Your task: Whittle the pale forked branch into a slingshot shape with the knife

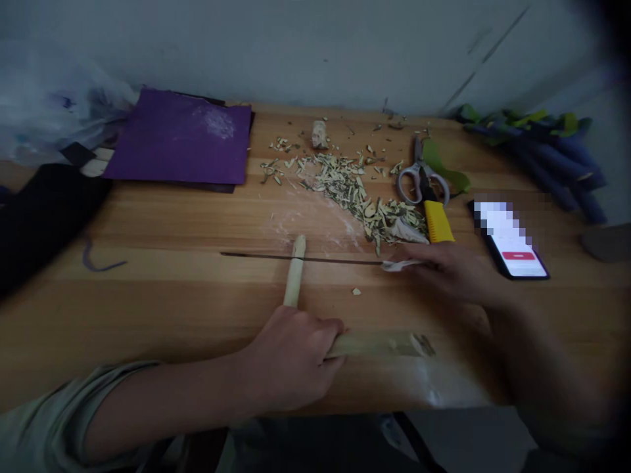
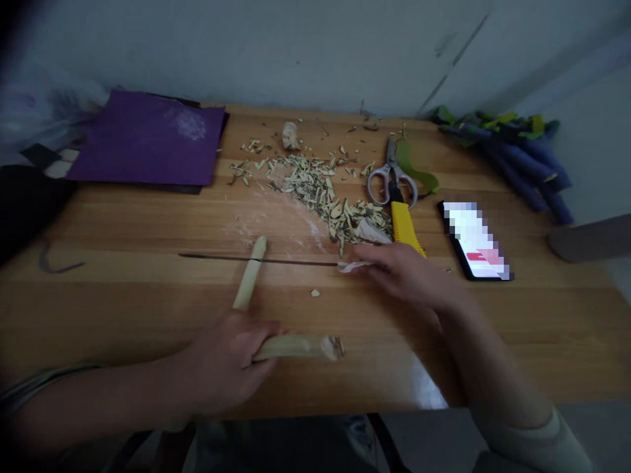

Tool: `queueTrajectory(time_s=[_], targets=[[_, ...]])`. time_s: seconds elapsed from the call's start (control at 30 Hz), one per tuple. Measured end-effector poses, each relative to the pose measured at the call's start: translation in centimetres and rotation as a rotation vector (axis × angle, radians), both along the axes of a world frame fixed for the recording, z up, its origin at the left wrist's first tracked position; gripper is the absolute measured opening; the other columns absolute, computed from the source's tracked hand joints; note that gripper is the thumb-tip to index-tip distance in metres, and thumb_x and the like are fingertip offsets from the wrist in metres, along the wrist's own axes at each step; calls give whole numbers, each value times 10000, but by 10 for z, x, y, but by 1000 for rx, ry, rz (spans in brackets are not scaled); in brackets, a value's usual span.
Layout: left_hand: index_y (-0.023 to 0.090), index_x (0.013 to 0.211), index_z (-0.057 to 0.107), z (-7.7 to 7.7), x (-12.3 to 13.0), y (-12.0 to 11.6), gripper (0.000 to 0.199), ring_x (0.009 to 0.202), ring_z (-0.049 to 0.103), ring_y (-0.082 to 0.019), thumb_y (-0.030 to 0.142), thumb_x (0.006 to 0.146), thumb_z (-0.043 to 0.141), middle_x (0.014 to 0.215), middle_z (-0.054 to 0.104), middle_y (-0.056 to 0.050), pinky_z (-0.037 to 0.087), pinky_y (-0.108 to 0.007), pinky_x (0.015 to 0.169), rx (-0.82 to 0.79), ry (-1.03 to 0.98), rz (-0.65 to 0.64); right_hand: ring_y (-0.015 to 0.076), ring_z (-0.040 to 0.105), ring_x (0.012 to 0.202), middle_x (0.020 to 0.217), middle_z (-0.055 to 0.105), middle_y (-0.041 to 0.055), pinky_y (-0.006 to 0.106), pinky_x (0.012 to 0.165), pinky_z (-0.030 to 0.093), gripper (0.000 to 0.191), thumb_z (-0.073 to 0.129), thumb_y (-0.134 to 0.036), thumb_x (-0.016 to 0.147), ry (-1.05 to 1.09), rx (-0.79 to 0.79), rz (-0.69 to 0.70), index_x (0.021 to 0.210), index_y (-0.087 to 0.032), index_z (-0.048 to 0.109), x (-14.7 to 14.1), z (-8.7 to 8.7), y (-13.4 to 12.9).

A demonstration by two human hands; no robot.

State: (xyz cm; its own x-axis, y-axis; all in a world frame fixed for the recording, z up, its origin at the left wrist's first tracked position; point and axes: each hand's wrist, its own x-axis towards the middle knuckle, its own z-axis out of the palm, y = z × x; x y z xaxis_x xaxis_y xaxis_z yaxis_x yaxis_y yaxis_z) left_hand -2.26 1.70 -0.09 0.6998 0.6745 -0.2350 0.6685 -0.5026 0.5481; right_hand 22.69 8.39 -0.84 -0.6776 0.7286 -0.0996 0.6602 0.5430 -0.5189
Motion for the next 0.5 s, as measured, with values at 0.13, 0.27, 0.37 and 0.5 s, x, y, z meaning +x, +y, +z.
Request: queueTrajectory(time_s=[0.13,0.27,0.37,0.5], targets=[[179,814,588,4,4,-1,168,590,592,-168,246,773,439,665,650,-19,436,-285,555,-63,-10,-67,159,580,698,798,634,16,265,618,403,196,385,-193,835,-2,-4,-11,912,-239,559,-16,-2,-4],[185,816,579,4,6,-6,148,571,586,-164,233,739,462,640,638,-1,441,-282,552,-78,-59,-109,148,571,712,780,623,18,250,619,386,175,393,-222,846,8,-78,36,885,-210,562,-22,-2,-5],[181,819,574,4,7,-8,151,580,589,-163,237,743,457,657,645,-2,448,-287,568,-67,-75,-130,134,563,677,720,606,0,237,604,376,150,407,-242,846,37,-133,72,832,-210,552,-21,-2,-5],[171,764,568,5,9,-7,142,570,588,-171,252,754,452,629,633,-12,439,-284,540,-73,-48,-122,142,548,646,710,600,12,245,570,353,167,380,-210,846,-7,-24,-31,844,-206,547,-36,-4,-13]])
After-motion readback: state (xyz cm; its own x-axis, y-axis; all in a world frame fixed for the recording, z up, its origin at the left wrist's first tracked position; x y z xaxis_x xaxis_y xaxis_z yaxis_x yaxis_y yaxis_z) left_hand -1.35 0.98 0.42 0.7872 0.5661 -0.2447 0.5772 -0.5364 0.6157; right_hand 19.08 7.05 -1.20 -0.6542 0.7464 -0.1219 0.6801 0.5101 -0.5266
